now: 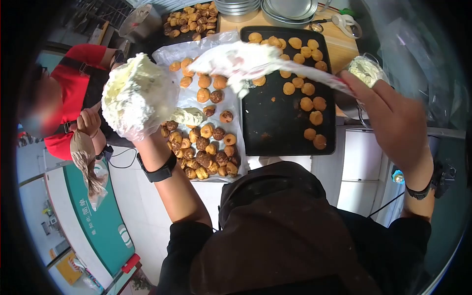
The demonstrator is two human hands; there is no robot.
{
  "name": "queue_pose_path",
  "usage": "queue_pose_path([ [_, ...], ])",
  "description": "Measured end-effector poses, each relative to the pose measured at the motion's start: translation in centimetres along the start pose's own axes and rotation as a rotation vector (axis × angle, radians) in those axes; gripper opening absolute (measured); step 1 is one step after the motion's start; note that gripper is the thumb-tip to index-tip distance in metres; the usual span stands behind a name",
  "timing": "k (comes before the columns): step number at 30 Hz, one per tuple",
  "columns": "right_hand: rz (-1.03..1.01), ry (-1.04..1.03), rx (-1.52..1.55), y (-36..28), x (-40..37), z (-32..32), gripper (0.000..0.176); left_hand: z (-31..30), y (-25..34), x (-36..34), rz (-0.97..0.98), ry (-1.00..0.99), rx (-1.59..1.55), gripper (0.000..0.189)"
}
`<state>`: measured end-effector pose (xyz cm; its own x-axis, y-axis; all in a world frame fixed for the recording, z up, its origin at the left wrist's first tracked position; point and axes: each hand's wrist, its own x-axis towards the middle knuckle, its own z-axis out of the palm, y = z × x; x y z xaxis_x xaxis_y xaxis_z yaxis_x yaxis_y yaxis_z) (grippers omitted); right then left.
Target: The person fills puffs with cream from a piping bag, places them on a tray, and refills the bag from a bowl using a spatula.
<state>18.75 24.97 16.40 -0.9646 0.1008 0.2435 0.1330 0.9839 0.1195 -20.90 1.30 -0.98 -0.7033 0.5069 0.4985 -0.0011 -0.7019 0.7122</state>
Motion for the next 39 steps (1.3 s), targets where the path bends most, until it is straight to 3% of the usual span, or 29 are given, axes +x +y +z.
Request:
queue_pose_path([
  [1,-0.001,0.003,0.003,0.2,-0.9,0.3,0.045,0.1,0.7,-0.3,0.018,0.001,0.037,0.051],
  [3,0.309,-0.098,-0.007,0.7,-2.6,0.7,0.042,-0.7,1.3,-0.4,0.035,0.003,0.076,0.052],
  [4,0.310,-0.099,-0.004,1.2,-3.3,1.0,0.042,-2.2,1.2,-0.4,0.065,0.096,0.273,0.052],
  [5,0.417,-0.091,0.114,1.7,-3.9,1.1,0.040,-1.6,1.5,0.1,0.093,0.189,0.469,0.054],
  [6,0.528,-0.084,0.232,2.3,-4.7,1.4,0.038,-0.9,1.6,-0.1,0.087,0.184,0.467,0.054],
  [8,0.565,-0.069,0.320,3.6,-6.5,2.3,0.037,5.4,3.0,-0.4,-0.032,0.286,0.124,0.051],
  [9,0.592,-0.049,0.410,4.2,-7.3,2.7,0.036,2.2,3.0,-0.5,-0.072,0.212,-0.160,0.049],
  [14,0.834,-0.060,0.572,5.7,-11.1,3.7,0.034,6.2,3.5,-1.0,-0.073,0.341,-0.046,0.052],
  [16,0.907,-0.052,0.575,6.4,-12.5,4.0,0.034,6.0,3.9,-1.1,-0.209,0.076,-0.561,0.053],
  [17,0.952,-0.056,0.566,6.8,-13.1,4.1,0.033,7.6,3.8,-1.0,-0.104,0.362,-0.095,0.055],
  [22,1.037,-0.143,0.477,9.2,-15.4,5.1,0.032,6.6,3.5,-2.1,-0.102,0.462,-0.047,0.056],
  [25,1.027,-0.296,0.435,12.0,-17.1,8.0,0.031,6.8,3.5,-1.7,-0.073,0.541,-0.006,0.057],
  [34,0.952,-0.628,0.271,16.7,-15.6,17.2,0.031,7.0,4.9,-2.4,-0.091,0.152,-0.192,0.060],
  [38,0.912,-0.685,0.384,18.7,-14.3,17.3,0.031,6.8,5.7,-2.6,-0.128,0.025,-0.278,0.061],
  [39,1.014,-0.734,0.498,19.0,-13.9,16.5,0.029,6.4,6.2,-2.8,-0.174,-0.027,-0.319,0.059],
])
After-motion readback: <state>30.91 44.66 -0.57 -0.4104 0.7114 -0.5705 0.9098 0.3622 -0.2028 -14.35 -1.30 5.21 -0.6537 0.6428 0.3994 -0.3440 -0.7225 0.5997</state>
